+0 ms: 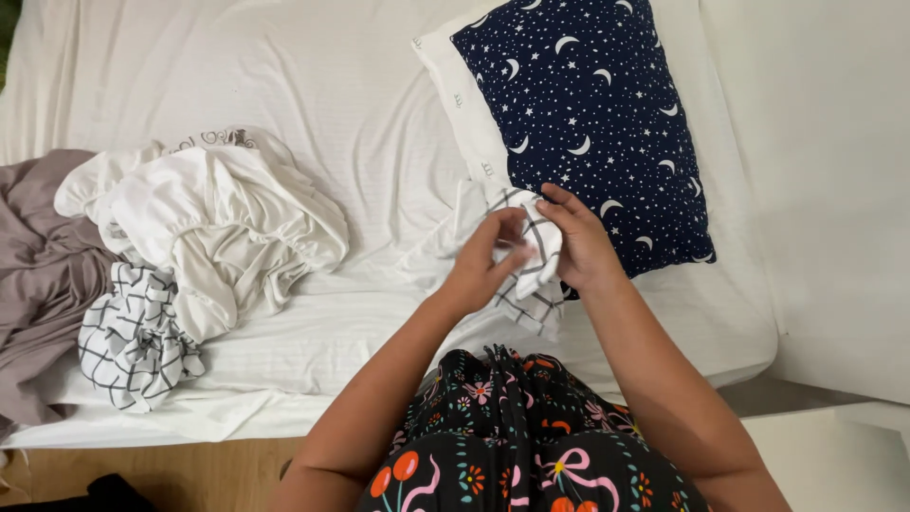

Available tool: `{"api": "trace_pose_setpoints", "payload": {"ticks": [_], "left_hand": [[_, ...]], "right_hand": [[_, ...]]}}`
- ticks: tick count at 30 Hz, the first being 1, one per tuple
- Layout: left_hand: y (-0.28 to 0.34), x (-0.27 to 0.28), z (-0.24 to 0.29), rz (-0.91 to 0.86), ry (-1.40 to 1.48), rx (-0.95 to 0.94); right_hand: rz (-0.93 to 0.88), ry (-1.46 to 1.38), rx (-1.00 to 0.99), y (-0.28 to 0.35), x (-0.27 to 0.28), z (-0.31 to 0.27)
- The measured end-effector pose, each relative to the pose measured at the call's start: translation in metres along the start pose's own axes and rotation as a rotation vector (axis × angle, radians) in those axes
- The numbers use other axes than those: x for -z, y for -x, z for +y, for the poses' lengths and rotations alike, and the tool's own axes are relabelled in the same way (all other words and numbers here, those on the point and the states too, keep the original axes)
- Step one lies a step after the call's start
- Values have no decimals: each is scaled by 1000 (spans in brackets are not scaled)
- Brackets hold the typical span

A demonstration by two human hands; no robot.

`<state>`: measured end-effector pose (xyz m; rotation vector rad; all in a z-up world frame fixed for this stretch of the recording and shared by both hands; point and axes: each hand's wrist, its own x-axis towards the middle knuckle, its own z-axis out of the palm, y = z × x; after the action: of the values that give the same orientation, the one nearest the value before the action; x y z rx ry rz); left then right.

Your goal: The person takes a pillowcase from a drawer and places it on the bed. They then pick up a pillow and insert it into the pillowcase, adjusting the fabric to fit properly.

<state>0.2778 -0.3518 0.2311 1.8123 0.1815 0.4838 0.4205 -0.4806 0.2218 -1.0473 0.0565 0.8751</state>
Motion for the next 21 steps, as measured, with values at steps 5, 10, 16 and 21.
{"api": "trace_pose_setpoints", "payload": {"ticks": [5, 10, 16, 21], "left_hand": [[-2, -10, 6, -106, 107, 88], [-5, -10, -18, -88, -79, 131], [-27, 6, 4, -72, -153, -54], [-43, 33, 58, -360, -442, -94]], "right_hand": [[58, -166, 93, -12, 12, 8], [-36, -86, 252, 13, -5, -3], [-216, 903, 715, 37, -34, -2], [-225, 894, 699, 27, -37, 11]]}}
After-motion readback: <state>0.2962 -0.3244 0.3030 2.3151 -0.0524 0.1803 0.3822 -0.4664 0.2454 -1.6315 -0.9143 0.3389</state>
